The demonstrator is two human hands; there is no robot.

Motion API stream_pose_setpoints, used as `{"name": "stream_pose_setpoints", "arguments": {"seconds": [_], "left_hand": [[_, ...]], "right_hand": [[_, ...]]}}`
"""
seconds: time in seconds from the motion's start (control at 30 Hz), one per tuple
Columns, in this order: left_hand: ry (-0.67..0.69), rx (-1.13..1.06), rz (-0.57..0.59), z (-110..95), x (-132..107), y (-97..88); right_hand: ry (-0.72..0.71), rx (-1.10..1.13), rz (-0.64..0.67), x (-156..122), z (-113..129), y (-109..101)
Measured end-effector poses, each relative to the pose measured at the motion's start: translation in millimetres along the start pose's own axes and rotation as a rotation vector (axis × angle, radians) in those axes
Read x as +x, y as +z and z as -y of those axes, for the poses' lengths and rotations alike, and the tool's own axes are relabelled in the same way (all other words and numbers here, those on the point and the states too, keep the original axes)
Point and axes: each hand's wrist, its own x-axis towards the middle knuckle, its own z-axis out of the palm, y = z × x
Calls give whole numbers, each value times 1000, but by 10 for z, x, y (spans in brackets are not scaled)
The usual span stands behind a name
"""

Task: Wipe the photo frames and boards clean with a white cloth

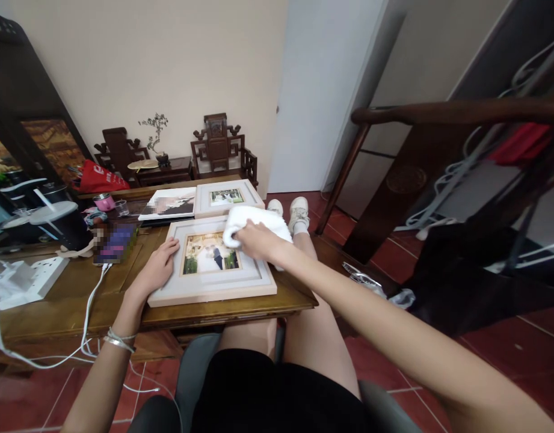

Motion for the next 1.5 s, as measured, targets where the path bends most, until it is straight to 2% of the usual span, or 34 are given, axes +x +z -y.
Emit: {"name": "stream_pose_setpoints", "arguments": {"seconds": [0.13, 0.23, 0.3, 0.37, 0.43, 0.53, 0.6, 0.67, 0.77, 0.93, 1.03, 1.1, 1.2, 1.37, 1.43, 1.5], "left_hand": [[-11, 6, -5, -13, -15, -4], [-20, -3, -11, -2, -25, 8], [-16, -19, -23, 11, -27, 22], [-25, -34, -35, 20, -27, 36], [-45, -39, -37, 20, -31, 46], [-59, -43, -22, 9, -43, 44], [-57, -53, -13, -2, -54, 33], [-55, -64, -12, -15, -63, 16], [-50, -69, -30, -38, -75, -9], [-24, -62, -56, -56, -86, -19], [-9, -55, -59, -49, -82, -6], [-16, -40, -52, -41, -73, 5], [-39, -16, -34, -28, -53, 21], [-39, 10, -15, -27, -27, 30], [-43, 23, -9, -33, -25, 30], [-36, 34, -9, -34, -26, 32]], "right_hand": [[30, -30, -78, 448, -132, 52], [2, -32, -73, 468, -137, 106], [-29, -28, -55, 292, -97, 143], [-72, -8, -17, -1, -29, 119], [-113, 48, 62, -344, 62, -5], [-186, 149, 210, -797, 232, -317], [-249, 195, 278, -969, 344, -483], [-262, 209, 276, -988, 424, -513], [-235, 156, 166, -726, 435, -303], [-155, -34, -100, 99, 223, 115], [-152, -54, -125, 424, 142, 192], [-183, -49, -108, 446, 154, 200], [-244, -35, -52, 194, 235, 131], [-345, 144, 219, -473, 407, -242], [-387, 199, 250, -637, 492, -348], [-404, 218, 211, -691, 579, -336]]}}
